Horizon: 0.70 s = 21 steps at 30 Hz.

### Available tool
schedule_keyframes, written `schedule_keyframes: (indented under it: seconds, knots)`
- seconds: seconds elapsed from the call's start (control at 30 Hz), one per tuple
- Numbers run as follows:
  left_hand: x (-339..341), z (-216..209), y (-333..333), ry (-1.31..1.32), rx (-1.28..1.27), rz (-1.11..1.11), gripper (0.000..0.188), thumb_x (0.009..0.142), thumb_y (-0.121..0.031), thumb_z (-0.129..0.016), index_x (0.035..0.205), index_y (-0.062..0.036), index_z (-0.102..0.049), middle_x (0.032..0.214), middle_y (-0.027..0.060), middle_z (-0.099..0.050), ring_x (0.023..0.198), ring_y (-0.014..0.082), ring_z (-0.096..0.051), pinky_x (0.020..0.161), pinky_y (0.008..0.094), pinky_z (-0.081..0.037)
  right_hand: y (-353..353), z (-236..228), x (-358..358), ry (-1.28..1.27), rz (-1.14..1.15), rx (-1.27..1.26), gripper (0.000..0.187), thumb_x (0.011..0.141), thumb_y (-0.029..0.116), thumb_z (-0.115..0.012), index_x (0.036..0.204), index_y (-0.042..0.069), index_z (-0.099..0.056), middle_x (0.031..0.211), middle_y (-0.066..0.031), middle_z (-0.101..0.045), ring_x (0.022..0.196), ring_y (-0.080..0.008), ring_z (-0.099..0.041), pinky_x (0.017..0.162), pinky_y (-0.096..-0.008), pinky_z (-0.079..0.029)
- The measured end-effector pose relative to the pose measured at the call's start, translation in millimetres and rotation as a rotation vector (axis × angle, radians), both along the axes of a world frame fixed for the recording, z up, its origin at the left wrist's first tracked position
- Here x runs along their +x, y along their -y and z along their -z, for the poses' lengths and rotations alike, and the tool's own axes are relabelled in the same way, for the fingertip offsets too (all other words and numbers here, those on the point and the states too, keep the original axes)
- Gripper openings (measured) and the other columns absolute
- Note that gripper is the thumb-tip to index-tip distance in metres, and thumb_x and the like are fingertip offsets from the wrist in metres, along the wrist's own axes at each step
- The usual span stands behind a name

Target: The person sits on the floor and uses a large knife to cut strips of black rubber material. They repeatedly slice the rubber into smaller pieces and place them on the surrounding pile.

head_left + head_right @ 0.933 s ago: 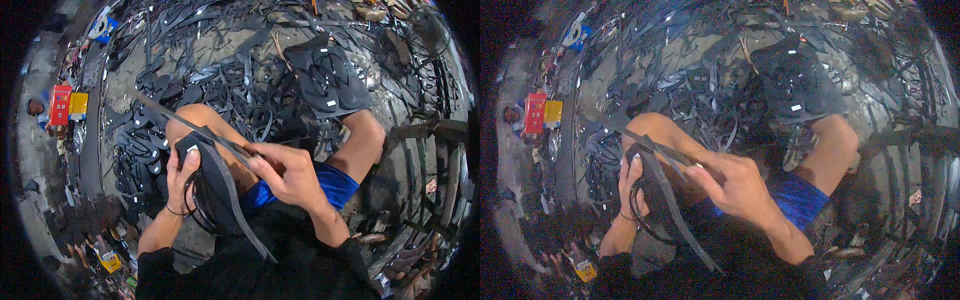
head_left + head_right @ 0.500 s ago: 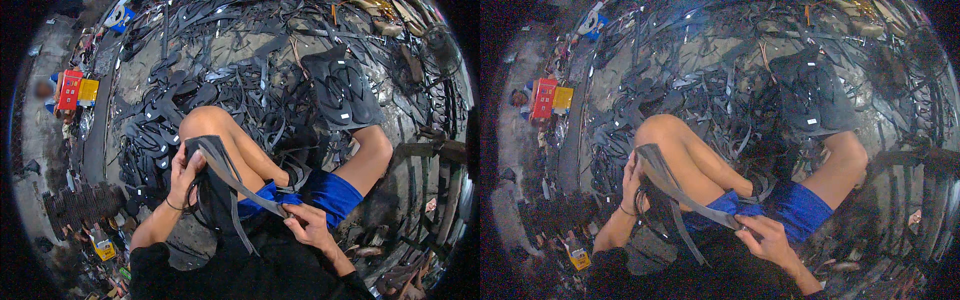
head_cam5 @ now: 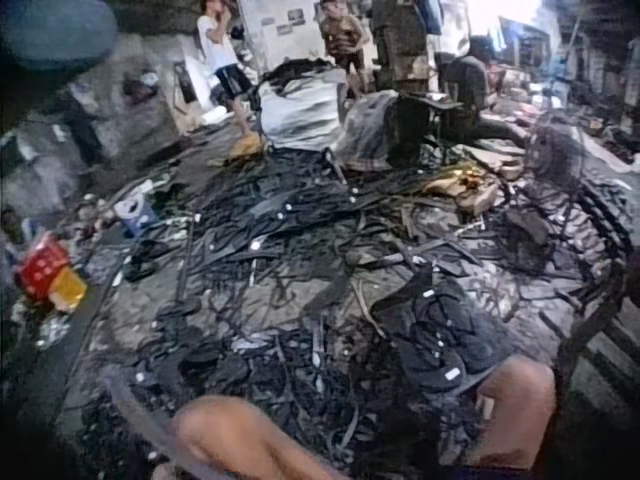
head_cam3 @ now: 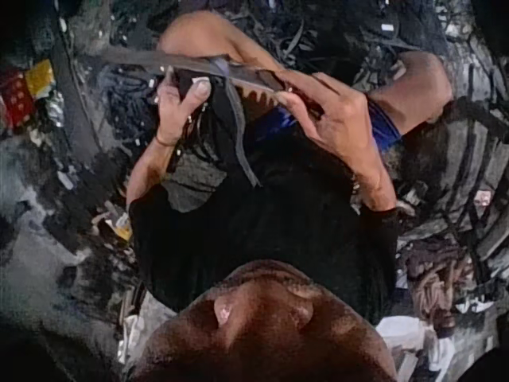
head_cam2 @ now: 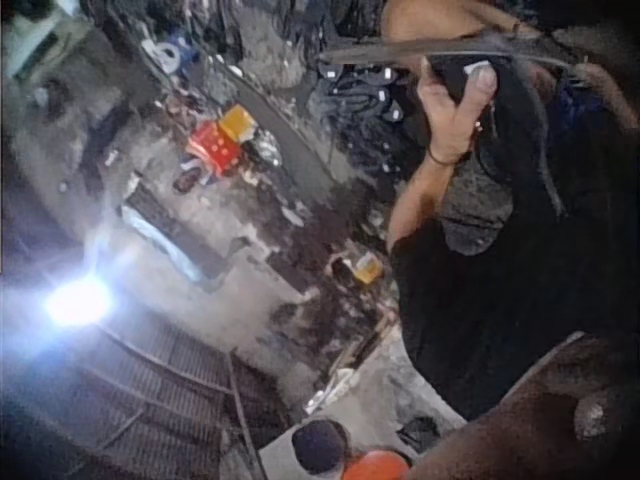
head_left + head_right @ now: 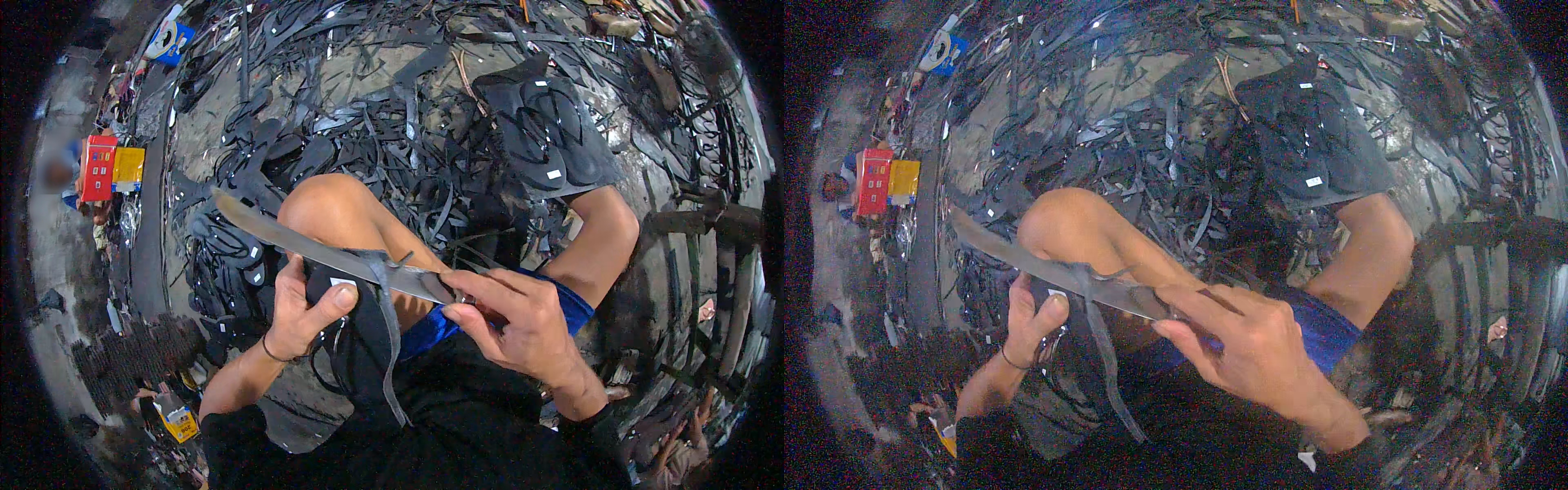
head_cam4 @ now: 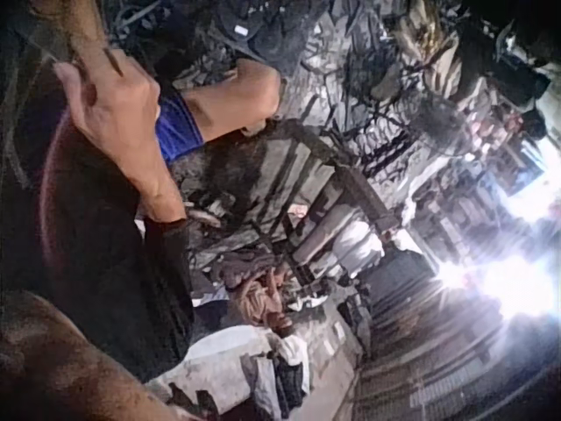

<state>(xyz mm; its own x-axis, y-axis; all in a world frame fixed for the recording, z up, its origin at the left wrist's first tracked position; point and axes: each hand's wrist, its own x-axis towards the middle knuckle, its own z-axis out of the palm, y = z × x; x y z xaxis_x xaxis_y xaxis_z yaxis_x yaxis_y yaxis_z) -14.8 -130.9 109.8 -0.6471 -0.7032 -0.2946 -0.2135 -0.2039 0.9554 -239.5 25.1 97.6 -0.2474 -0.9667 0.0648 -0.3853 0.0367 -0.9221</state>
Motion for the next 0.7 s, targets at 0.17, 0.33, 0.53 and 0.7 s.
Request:
schedule_keyframes:
  seconds: [0.17,0.33,0.53,0.7]
  knots:
    - [-9,-8,2,0.137,0.055,0.168,0.059,0.080,-0.032,-0.078,0.124,-0.0004,-0.054,0.113,0.0077,-0.063,0.108,0.0182,-0.058,0.096,0.0339,-0.045,31,-27,-31,-0.058,-0.202,-0.007,0.025,0.091,0.021,-0.070,0.107,0.002,-0.071,0.078,-0.0153,-0.069,0.061,-0.0285,-0.066,0.056,-0.0358,-0.051]
    - [-29,-16,11,-0.160,0.016,-0.202,0.059,0.085,-0.041,-0.072,0.125,-0.0004,-0.056,0.114,0.0087,-0.065,0.105,0.0200,-0.062,0.094,0.0345,-0.049,50,-25,-49,0.227,-0.064,0.021,0.029,0.100,0.022,-0.056,0.117,0.001,-0.067,0.085,-0.0104,-0.072,0.063,-0.0115,-0.063,0.055,-0.0270,-0.051]
    - [-57,36,-2,-0.468,0.328,-0.696,0.019,0.090,-0.014,-0.068,0.107,-0.0073,-0.065,0.106,0.0033,-0.068,0.094,0.0150,-0.067,0.086,0.0290,-0.056,-34,34,-71,0.204,0.582,-0.056,0.028,0.101,0.015,-0.054,0.122,-0.002,-0.062,0.088,-0.0101,-0.072,0.059,-0.0095,-0.061,0.056,-0.0232,-0.052]
    - [-120,60,-41,-0.755,0.854,-0.582,0.021,0.092,-0.015,-0.070,0.111,-0.0054,-0.066,0.103,0.0064,-0.073,0.087,0.0179,-0.072,0.076,0.0286,-0.064,-94,54,-10,0.014,0.611,0.001,0.026,0.091,0.006,-0.068,0.116,-0.001,-0.066,0.091,-0.0091,-0.072,0.066,-0.0115,-0.062,0.063,-0.0248,-0.050]
